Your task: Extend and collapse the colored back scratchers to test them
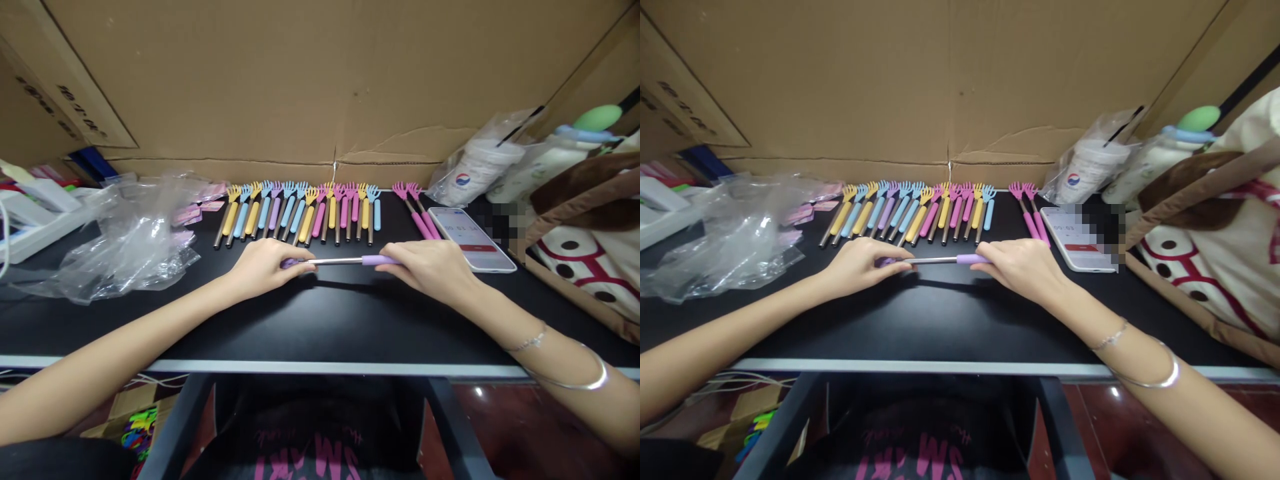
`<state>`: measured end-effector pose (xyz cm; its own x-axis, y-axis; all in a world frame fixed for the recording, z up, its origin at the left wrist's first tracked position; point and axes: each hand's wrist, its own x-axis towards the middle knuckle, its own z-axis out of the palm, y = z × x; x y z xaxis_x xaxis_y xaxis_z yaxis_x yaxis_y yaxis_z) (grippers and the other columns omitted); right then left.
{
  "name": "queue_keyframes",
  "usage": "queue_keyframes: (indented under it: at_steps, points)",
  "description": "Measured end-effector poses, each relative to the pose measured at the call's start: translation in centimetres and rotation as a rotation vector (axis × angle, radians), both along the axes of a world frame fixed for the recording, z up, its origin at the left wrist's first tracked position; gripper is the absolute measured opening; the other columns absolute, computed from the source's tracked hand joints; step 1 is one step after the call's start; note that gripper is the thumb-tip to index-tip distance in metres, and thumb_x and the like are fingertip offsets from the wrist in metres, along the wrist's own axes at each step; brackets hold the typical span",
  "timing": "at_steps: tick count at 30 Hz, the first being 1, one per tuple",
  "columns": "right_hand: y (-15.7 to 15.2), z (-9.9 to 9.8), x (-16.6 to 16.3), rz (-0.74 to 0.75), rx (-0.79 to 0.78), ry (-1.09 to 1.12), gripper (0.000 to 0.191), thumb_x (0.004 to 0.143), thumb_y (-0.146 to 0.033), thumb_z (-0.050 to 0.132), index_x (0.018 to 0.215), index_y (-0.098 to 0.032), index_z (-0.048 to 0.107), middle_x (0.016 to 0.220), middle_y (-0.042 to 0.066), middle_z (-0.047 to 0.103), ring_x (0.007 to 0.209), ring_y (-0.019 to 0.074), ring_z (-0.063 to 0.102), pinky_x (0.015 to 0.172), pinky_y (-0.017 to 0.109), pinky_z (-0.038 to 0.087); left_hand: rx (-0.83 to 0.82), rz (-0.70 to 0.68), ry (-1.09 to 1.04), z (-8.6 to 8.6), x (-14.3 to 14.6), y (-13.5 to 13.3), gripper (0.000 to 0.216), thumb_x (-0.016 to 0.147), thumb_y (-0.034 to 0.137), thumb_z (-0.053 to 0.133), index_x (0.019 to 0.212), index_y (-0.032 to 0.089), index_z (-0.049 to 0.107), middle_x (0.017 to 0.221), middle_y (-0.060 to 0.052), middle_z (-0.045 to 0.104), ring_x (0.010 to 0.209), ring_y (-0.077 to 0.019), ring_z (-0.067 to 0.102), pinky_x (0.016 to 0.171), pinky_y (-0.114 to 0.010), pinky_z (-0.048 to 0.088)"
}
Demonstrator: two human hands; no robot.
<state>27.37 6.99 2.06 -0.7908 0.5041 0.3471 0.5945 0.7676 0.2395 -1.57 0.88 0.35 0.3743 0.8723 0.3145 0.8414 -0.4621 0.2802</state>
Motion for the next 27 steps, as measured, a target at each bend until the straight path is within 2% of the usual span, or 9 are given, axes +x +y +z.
queue_keyframes:
  at_steps: [4,8,13,17,19,21,23,27]
  points:
    - [0.5,-0.5,0.1,0.003,-0.081,0.043,0.052,0.095,-0.058,0.029,0.081,-0.02,0.062,0.066,0.003,0.067,0.058,0.0136,0.059,0.05,0.026,0.022,0.143,0.014,0.039,-0.2,0.1,-0.1,0.023,0.089,0.041,0.056,0.094,0.028,0.074,0.083,0.002,0.075,0.071,-0.0156,0.068,0.054,-0.021,0.034]
    - [1.1,-1.0,0.2,-0.006,-0.212,0.08,0.052,0.094,-0.059,0.029,0.083,-0.02,0.063,0.061,0.002,0.063,0.053,0.0136,0.054,0.051,0.026,0.022,0.297,0.01,0.107,0.0,0.3,-0.5,0.024,0.09,0.038,0.054,0.09,0.025,0.074,0.077,0.001,0.073,0.07,-0.0149,0.067,0.053,-0.022,0.034]
    - [1.1,-0.9,-0.1,-0.025,-0.517,0.118,0.044,0.091,-0.056,0.038,0.081,-0.02,0.061,0.058,-0.001,0.055,0.051,0.0115,0.047,0.054,0.025,0.026,0.502,0.003,0.191,0.3,0.3,-0.8,0.027,0.091,0.039,0.053,0.084,0.023,0.074,0.067,0.0,0.069,0.063,-0.0133,0.063,0.048,-0.023,0.028]
    - [0.7,-0.3,-0.3,0.017,-0.79,0.127,0.044,0.091,-0.056,0.038,0.076,-0.019,0.058,0.062,-0.001,0.053,0.055,0.0107,0.046,0.055,0.023,0.029,0.558,-0.051,0.252,0.5,0.2,-0.7,0.029,0.092,0.039,0.051,0.083,0.022,0.073,0.064,0.001,0.067,0.061,-0.0124,0.061,0.05,-0.024,0.03]
    - [0.6,-0.1,-0.4,0.048,-0.869,0.136,0.046,0.091,-0.056,0.037,0.075,-0.018,0.057,0.064,-0.001,0.054,0.057,0.0106,0.046,0.056,0.022,0.03,0.59,-0.074,0.274,0.5,0.2,-0.7,0.028,0.093,0.038,0.051,0.083,0.022,0.072,0.064,0.002,0.067,0.061,-0.0122,0.061,0.051,-0.024,0.032]
    - [0.5,0.0,-0.5,0.05,-0.873,0.139,0.046,0.091,-0.056,0.037,0.076,-0.017,0.057,0.064,-0.001,0.054,0.057,0.0104,0.046,0.056,0.022,0.03,0.607,-0.075,0.274,0.5,0.2,-0.7,0.027,0.092,0.038,0.052,0.084,0.022,0.072,0.064,0.002,0.067,0.061,-0.0121,0.061,0.052,-0.024,0.033]
    - [0.6,-0.1,-0.4,0.023,-0.807,0.123,0.045,0.091,-0.055,0.037,0.077,-0.018,0.058,0.062,-0.001,0.053,0.054,0.0102,0.045,0.055,0.023,0.029,0.583,-0.054,0.242,0.3,0.2,-0.7,0.026,0.091,0.039,0.054,0.085,0.022,0.072,0.065,0.002,0.067,0.061,-0.012,0.062,0.051,-0.024,0.032]
    - [0.7,-0.5,-0.1,-0.018,-0.549,0.087,0.045,0.091,-0.056,0.037,0.078,-0.02,0.06,0.056,-0.001,0.052,0.049,0.0109,0.045,0.052,0.024,0.025,0.452,-0.009,0.141,-0.2,0.3,-0.7,0.026,0.091,0.041,0.054,0.086,0.024,0.073,0.07,0.002,0.07,0.065,-0.0121,0.064,0.051,-0.023,0.032]
